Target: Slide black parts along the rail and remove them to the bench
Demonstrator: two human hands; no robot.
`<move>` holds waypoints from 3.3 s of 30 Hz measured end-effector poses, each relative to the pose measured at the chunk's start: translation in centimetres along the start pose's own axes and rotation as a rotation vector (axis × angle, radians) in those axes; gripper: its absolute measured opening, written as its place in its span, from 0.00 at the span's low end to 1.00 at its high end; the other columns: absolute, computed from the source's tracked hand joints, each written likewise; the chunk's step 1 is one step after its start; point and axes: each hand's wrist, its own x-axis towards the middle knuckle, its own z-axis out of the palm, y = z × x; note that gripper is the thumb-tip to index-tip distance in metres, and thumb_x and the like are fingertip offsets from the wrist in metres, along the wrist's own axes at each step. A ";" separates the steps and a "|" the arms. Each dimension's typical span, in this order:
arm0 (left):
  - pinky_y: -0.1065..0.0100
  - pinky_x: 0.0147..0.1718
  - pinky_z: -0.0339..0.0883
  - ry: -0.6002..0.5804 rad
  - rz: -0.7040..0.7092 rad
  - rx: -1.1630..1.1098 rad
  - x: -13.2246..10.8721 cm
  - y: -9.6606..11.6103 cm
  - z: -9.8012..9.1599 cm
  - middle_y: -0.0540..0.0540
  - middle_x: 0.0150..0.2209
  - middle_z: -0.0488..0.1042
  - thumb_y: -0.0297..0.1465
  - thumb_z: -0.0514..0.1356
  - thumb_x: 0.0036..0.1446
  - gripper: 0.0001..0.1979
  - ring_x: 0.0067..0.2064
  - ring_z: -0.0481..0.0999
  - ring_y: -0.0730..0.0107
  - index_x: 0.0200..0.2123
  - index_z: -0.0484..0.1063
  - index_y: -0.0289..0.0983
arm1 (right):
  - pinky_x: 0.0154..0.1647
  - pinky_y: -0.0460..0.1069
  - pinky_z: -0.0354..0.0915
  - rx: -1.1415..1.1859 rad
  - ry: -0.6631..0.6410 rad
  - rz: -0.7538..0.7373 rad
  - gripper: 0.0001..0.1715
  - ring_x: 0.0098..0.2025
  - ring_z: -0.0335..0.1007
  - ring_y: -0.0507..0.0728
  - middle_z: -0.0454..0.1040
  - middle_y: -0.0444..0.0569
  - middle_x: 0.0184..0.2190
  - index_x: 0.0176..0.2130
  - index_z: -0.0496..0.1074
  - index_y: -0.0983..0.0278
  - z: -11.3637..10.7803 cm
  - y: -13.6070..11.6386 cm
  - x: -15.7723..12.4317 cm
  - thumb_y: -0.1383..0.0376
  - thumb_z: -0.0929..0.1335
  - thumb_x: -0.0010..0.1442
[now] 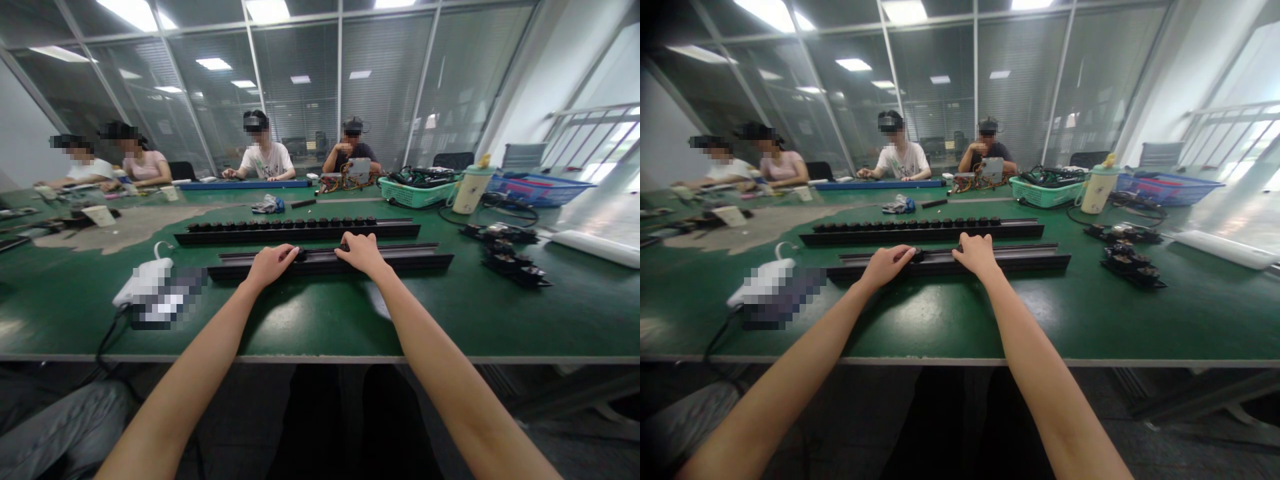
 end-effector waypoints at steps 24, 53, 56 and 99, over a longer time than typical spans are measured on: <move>0.65 0.32 0.61 0.004 0.011 0.003 0.0 -0.1 0.0 0.46 0.29 0.80 0.55 0.47 0.69 0.30 0.32 0.78 0.60 0.46 0.81 0.42 | 0.53 0.58 0.54 0.009 -0.008 0.060 0.14 0.49 0.74 0.66 0.81 0.54 0.42 0.44 0.72 0.62 -0.2 1.0 0.2 0.56 0.66 0.63; 0.65 0.34 0.62 0.001 0.009 -0.004 0.0 0.0 -0.1 0.44 0.31 0.80 0.54 0.47 0.69 0.30 0.32 0.78 0.60 0.46 0.81 0.40 | 0.53 0.57 0.55 0.006 -0.047 0.145 0.16 0.50 0.73 0.66 0.80 0.55 0.44 0.44 0.73 0.63 -0.8 2.1 0.3 0.56 0.67 0.61; 0.65 0.33 0.61 0.001 0.014 -0.006 0.0 0.0 -0.1 0.45 0.29 0.80 0.54 0.47 0.69 0.30 0.31 0.77 0.60 0.46 0.81 0.40 | 0.53 0.57 0.55 0.007 -0.042 0.151 0.16 0.50 0.73 0.65 0.80 0.55 0.43 0.44 0.73 0.63 -0.7 2.4 0.3 0.56 0.67 0.61; 0.66 0.32 0.61 0.002 0.016 0.005 0.1 0.1 -0.1 0.46 0.28 0.78 0.54 0.47 0.68 0.30 0.31 0.76 0.61 0.45 0.81 0.40 | 0.50 0.54 0.55 -0.015 -0.079 -0.039 0.18 0.51 0.74 0.66 0.79 0.61 0.47 0.54 0.63 0.67 0.5 4.3 -0.8 0.57 0.60 0.73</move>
